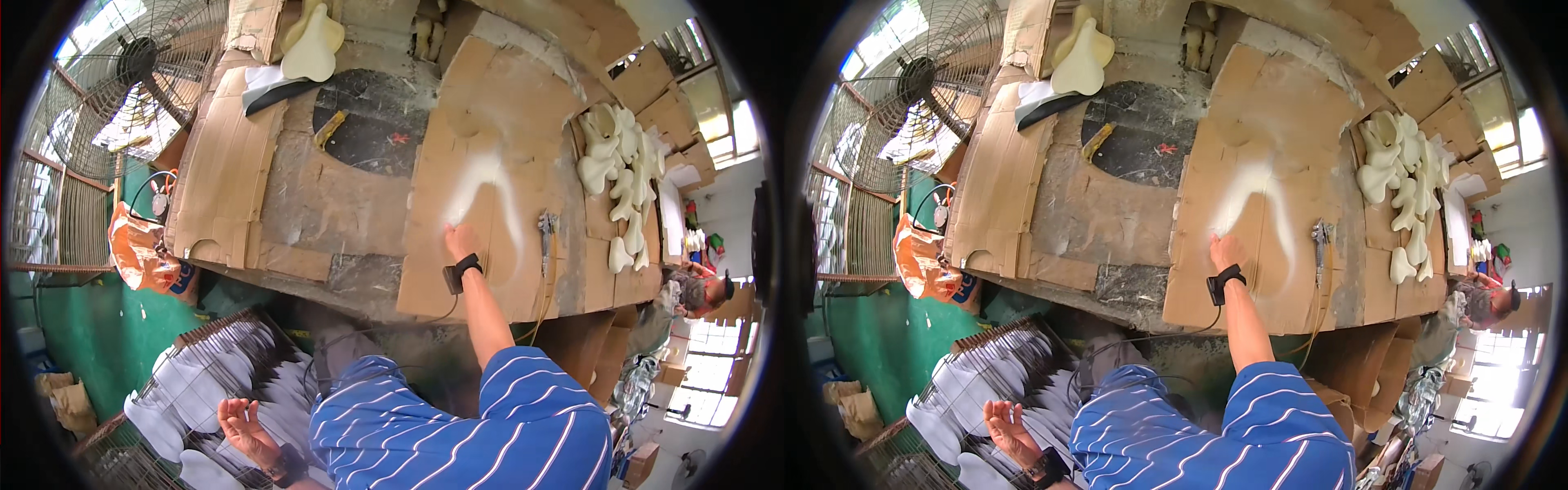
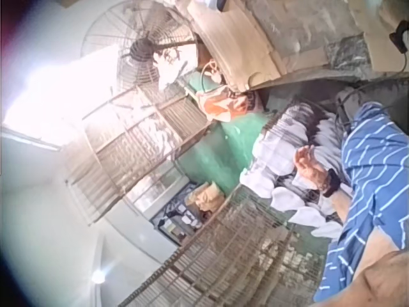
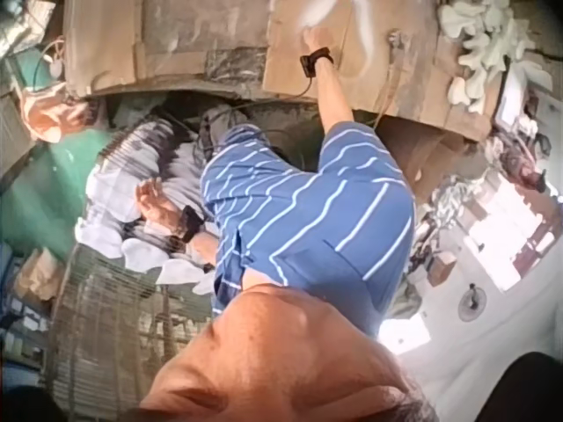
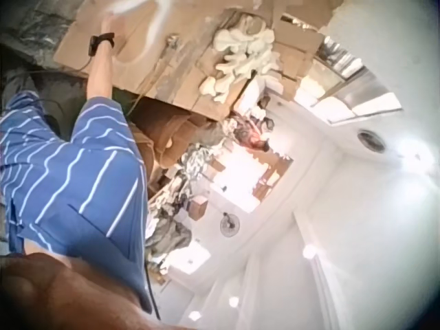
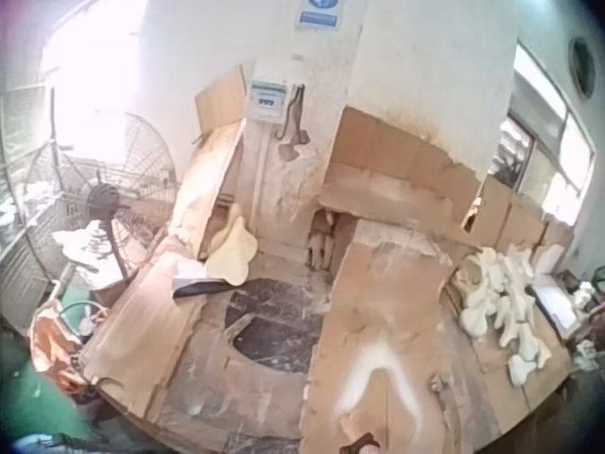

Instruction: The person repeatedly picks up white shoe-shaped parts from a drying rack, sprays them with a handheld spray gun at a cardboard station, and returns them to the rack. The process is repeated for multiple parts throughout the clip.

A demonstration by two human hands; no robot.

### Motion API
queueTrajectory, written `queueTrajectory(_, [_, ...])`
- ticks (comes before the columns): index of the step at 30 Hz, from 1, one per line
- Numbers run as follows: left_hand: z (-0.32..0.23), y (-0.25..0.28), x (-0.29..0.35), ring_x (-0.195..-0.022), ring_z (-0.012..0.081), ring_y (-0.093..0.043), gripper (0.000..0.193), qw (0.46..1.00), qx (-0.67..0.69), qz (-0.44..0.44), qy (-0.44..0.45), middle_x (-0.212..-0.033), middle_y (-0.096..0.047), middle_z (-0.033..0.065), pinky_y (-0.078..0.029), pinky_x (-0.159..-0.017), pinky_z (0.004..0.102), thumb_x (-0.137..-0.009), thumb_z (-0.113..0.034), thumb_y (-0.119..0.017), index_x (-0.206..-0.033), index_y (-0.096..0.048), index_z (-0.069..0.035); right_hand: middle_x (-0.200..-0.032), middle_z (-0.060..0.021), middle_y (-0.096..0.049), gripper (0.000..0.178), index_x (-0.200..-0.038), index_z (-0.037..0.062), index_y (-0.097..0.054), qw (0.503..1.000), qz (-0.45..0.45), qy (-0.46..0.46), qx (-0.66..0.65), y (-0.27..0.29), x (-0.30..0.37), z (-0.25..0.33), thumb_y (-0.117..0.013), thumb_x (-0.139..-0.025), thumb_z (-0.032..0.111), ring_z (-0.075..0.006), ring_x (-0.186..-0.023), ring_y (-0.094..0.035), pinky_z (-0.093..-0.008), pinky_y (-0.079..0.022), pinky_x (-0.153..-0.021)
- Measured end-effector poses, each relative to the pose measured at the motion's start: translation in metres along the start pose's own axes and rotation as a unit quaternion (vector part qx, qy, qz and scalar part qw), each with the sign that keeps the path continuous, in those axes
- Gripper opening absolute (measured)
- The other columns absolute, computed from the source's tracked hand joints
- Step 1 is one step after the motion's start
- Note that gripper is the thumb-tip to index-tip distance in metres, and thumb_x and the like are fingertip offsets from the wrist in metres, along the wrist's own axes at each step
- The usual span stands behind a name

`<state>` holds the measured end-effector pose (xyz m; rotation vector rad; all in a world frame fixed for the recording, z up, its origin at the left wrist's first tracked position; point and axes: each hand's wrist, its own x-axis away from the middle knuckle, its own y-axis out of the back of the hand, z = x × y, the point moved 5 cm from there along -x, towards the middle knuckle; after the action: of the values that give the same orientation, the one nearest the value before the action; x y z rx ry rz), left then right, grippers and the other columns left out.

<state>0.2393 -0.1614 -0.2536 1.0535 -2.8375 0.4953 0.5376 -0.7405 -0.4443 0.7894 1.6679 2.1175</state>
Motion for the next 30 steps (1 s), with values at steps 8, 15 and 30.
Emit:
queueTrajectory(8, [-0.001,0.006,0.015,-0.109,0.0211,-0.065,0.049,1.000,0.009,-0.020,-0.003,-0.121,-0.065,0.0098,-0.058,-0.092,0.0383,-0.102,-0.028,-0.063,-0.140,-0.048,-0.001,-0.067,-0.0122,-0.070,0.048,-0.080,0.0018,-0.070,0.966,0.155,-0.092,-0.183,-0.049,-0.010,-0.025,-0.061,-0.098,0.045,-0.0240,-0.059,-0.069,-0.0413,-0.053,-0.057])
queueTrajectory(15, [0.000,0.016,0.022,-0.108,0.0199,-0.064,0.048,0.998,0.009,-0.060,-0.012,-0.118,-0.064,0.0080,-0.057,-0.092,0.0373,-0.101,-0.031,-0.064,-0.137,-0.050,-0.001,-0.055,-0.0087,-0.060,0.040,-0.069,0.0008,-0.061,0.926,0.201,-0.158,-0.279,-0.027,0.010,-0.008,-0.059,-0.097,0.029,-0.0164,-0.044,-0.056,-0.0340,-0.041,-0.038])
queueTrajectory(30, [-0.016,-0.033,-0.003,-0.117,0.0290,-0.061,0.064,0.995,0.101,0.013,0.000,-0.126,-0.063,0.0128,-0.053,-0.097,0.0529,-0.096,-0.045,-0.065,-0.140,-0.052,-0.001,-0.081,-0.0081,-0.073,0.017,-0.098,-0.0018,-0.071,0.743,0.485,0.341,-0.310,0.055,0.270,0.225,-0.063,-0.094,0.013,-0.0118,-0.072,-0.067,-0.0277,-0.053,-0.063])
